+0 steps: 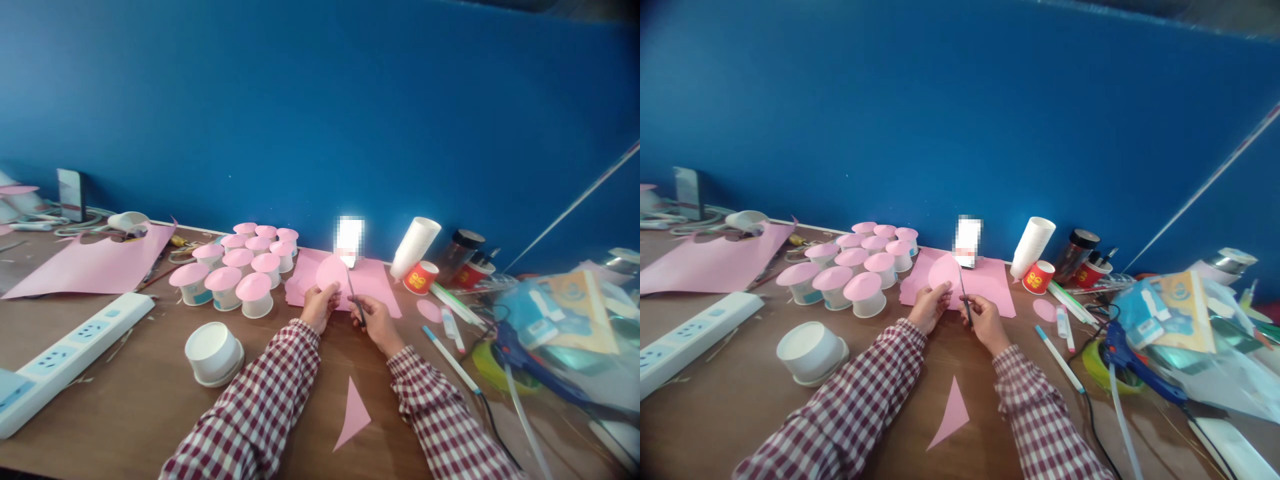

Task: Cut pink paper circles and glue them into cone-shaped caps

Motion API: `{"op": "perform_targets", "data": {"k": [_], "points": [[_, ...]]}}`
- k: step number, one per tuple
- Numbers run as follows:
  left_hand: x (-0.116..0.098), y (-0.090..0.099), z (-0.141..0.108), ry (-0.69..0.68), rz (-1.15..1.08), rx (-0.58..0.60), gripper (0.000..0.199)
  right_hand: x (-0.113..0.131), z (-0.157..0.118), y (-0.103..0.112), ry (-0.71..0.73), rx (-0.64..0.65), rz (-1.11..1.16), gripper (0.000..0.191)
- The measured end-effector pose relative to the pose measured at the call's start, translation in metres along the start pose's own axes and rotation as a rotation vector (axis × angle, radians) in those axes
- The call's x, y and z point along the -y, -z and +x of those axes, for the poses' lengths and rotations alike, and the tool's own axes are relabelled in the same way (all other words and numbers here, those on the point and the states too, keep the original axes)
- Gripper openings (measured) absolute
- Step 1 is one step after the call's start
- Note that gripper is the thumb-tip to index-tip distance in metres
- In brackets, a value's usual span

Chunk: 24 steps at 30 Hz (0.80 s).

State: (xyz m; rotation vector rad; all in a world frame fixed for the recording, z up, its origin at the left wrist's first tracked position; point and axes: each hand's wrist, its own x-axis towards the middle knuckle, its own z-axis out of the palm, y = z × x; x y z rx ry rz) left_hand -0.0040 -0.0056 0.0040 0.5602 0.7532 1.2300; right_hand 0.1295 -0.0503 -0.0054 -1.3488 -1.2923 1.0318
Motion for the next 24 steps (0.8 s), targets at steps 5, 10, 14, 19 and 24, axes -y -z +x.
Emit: {"op": "perform_targets", "data": {"k": [5, 10, 14, 19, 24], "points": [[0.0002, 0.0003, 0.0005, 0.000, -0.003, -0.006, 0.030, 0.0012, -0.0001, 0.0004, -0.007, 0.012, -0.008, 0.044], [-0.0006, -0.0010, -0.0010, 0.000, -0.009, -0.028, 0.030, 0.0026, -0.0006, 0.0003, 0.002, 0.012, -0.009, 0.046], [-0.0014, -0.0021, -0.0013, 0.007, -0.032, -0.026, 0.030, 0.0025, -0.0007, -0.0002, 0.007, 0.011, -0.015, 0.045], [-0.0004, -0.0010, -0.0002, -0.007, -0.036, -0.043, 0.033, 0.0021, -0.0010, -0.0007, -0.012, 0.032, -0.009, 0.044], [0.0019, 0.0009, 0.0010, -0.019, -0.023, -0.032, 0.033, -0.0008, -0.0006, -0.0005, -0.007, 0.040, -0.014, 0.041]]}}
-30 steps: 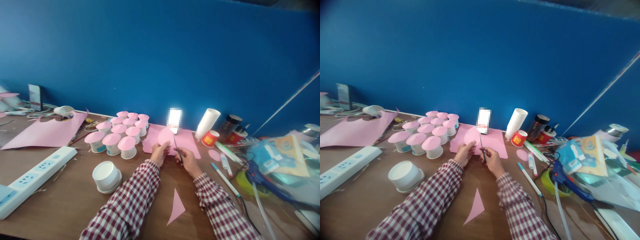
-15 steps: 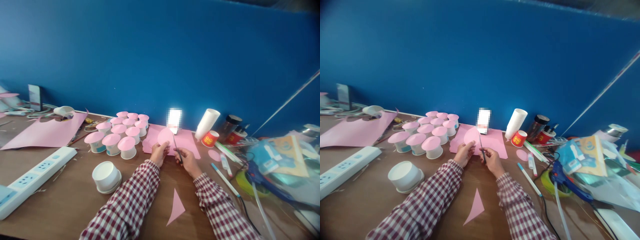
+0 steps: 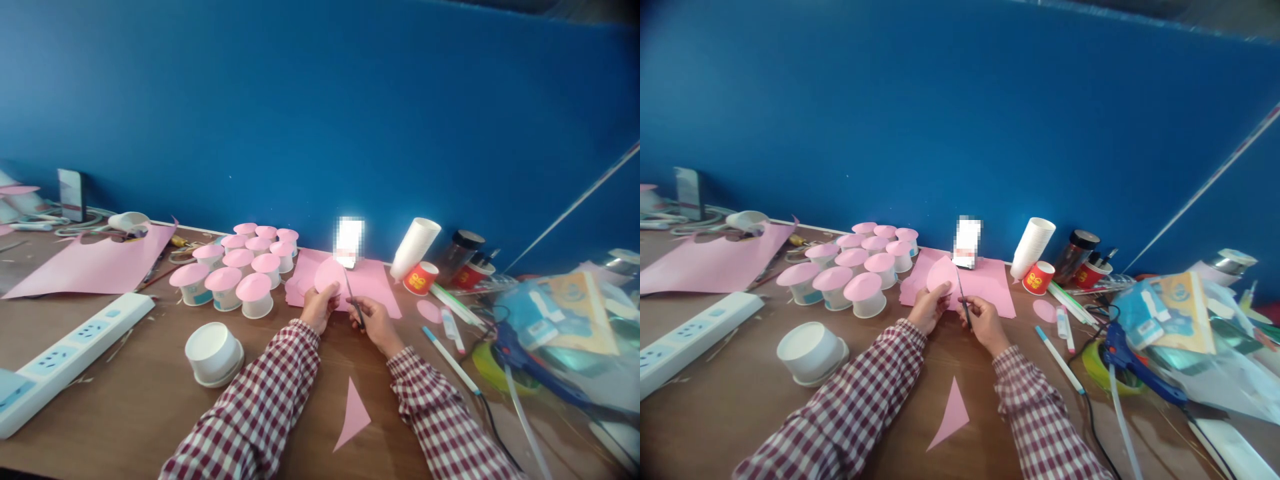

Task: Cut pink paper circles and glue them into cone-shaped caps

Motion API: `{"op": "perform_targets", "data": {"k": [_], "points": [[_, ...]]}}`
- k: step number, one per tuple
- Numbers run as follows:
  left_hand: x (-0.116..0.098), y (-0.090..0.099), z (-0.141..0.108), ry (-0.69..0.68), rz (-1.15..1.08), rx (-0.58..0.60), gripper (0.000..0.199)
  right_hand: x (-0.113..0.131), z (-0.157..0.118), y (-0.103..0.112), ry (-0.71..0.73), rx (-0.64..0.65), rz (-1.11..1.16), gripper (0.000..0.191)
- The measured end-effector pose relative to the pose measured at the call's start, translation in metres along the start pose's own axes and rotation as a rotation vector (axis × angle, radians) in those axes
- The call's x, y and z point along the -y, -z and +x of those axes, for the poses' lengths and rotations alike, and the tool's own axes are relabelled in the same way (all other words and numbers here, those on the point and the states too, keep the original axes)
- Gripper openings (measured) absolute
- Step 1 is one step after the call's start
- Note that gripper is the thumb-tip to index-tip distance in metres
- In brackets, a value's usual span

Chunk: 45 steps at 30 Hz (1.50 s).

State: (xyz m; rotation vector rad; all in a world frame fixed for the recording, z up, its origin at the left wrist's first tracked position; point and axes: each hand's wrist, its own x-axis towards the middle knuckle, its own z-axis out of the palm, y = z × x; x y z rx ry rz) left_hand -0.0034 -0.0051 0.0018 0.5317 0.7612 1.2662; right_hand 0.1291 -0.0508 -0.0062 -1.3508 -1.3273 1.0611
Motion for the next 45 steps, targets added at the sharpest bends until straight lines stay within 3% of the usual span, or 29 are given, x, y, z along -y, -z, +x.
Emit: {"op": "perform_targets", "data": {"k": [14, 45], "points": [[0.0000, 0.0003, 0.0001, 0.016, 0.036, 0.046, 0.030, -0.0005, 0.0000, 0.0012, 0.027, 0.029, 0.039, 0.041], [-0.0003, 0.0005, 0.0000, 0.022, 0.030, 0.006, 0.030, -0.0005, 0.0008, 0.0027, 0.001, 0.019, 0.005, 0.041]]}}
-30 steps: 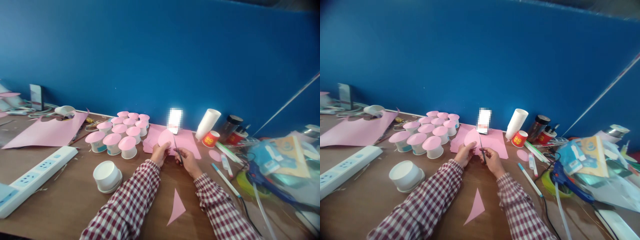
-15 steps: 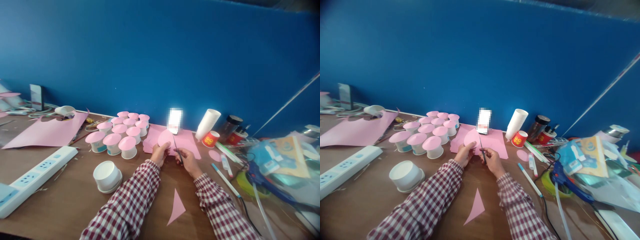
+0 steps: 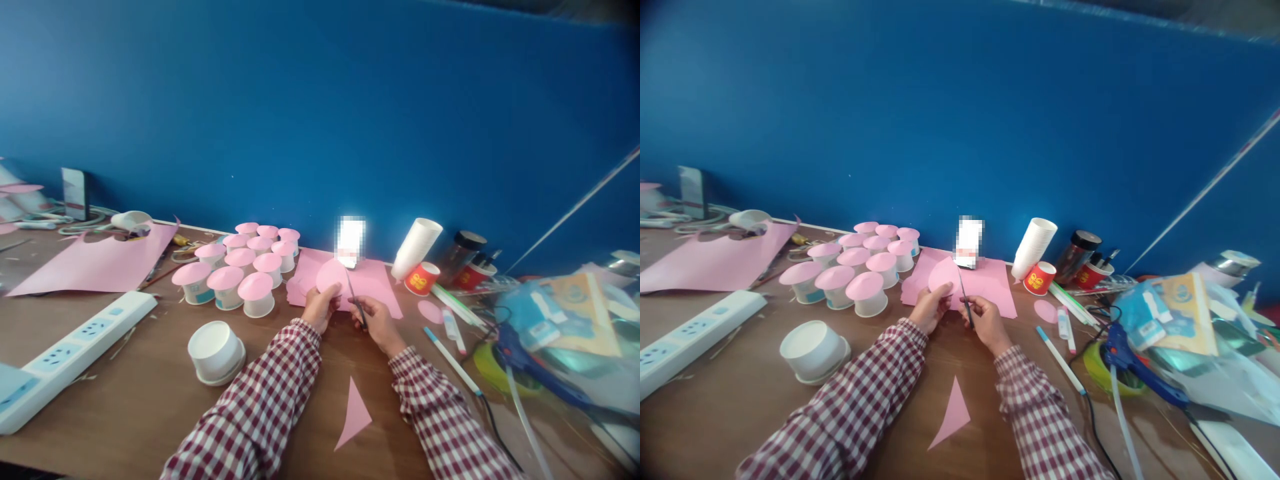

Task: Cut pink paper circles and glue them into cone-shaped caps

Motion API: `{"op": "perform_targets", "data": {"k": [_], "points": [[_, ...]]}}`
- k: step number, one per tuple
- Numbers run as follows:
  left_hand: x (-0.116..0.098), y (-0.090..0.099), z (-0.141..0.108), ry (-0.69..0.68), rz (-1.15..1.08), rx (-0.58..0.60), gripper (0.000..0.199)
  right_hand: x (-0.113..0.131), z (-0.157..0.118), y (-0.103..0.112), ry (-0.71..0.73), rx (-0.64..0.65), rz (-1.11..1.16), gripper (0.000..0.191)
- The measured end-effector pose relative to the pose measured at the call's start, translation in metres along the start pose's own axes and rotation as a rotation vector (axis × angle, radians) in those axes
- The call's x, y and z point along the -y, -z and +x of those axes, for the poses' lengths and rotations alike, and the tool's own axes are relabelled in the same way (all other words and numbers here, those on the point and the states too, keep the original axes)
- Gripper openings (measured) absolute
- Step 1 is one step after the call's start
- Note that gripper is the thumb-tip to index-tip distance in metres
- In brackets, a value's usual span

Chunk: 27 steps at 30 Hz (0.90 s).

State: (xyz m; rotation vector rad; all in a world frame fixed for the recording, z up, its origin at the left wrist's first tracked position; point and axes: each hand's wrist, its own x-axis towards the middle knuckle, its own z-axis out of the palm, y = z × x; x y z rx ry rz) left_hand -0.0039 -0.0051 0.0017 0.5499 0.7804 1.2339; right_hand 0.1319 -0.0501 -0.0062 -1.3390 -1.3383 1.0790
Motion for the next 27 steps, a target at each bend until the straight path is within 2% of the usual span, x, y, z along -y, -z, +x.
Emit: {"op": "perform_targets", "data": {"k": [10, 27], "points": [[0.0019, 0.0011, 0.0012, 0.001, 0.000, 0.025, 0.031, -0.0064, 0.0009, 0.0016, 0.034, 0.003, -0.004, 0.041], [0.0007, 0.0012, 0.0000, 0.003, -0.001, 0.023, 0.031, -0.0002, 0.0000, 0.0019, 0.014, -0.005, 0.002, 0.042]]}}
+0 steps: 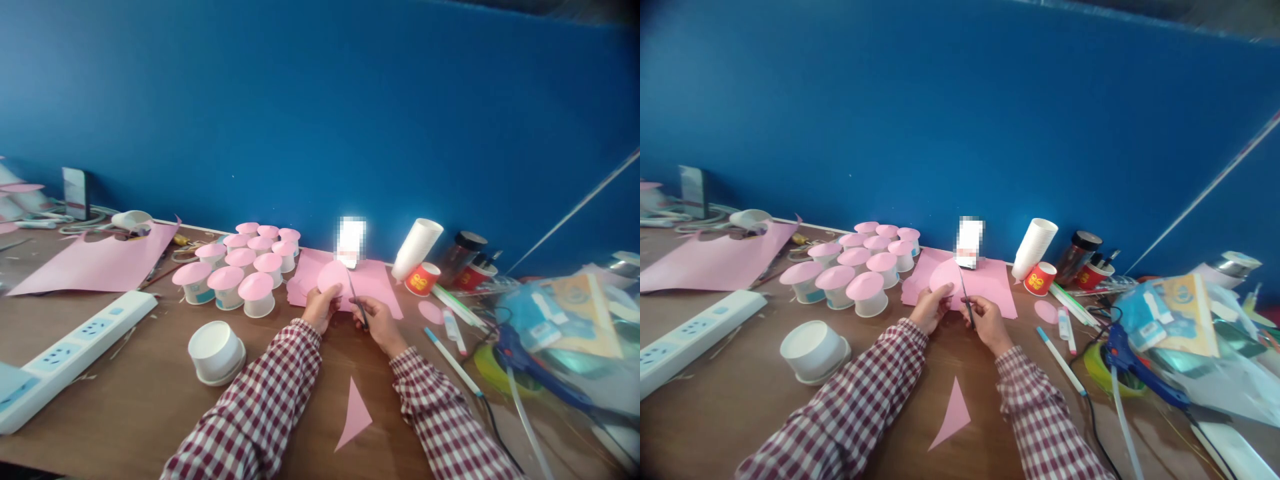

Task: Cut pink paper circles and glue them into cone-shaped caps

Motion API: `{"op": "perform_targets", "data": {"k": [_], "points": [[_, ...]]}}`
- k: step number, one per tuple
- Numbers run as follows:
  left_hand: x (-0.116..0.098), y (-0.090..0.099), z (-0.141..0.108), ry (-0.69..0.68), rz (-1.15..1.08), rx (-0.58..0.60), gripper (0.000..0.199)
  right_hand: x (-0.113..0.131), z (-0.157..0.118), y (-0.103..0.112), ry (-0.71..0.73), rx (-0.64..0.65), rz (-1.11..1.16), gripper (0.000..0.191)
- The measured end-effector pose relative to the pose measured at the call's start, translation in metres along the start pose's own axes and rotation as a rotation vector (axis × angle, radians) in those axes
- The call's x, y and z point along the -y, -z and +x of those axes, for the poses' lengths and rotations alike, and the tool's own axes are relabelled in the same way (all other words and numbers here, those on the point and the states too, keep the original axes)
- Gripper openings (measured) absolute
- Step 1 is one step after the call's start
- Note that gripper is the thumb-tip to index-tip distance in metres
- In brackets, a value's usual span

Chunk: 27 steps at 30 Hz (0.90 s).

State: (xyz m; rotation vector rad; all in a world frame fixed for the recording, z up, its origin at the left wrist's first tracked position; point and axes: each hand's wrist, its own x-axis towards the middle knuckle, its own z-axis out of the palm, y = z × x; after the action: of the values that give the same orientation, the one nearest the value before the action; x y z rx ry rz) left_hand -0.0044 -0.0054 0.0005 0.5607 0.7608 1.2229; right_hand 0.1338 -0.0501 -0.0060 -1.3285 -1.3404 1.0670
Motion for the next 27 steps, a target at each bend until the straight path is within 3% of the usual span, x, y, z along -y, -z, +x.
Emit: {"op": "perform_targets", "data": {"k": [27], "points": [[-0.0010, -0.0019, -0.0015, 0.007, 0.027, -0.027, 0.029, 0.0012, -0.0001, 0.0000, -0.004, -0.010, 0.016, 0.041]]}}
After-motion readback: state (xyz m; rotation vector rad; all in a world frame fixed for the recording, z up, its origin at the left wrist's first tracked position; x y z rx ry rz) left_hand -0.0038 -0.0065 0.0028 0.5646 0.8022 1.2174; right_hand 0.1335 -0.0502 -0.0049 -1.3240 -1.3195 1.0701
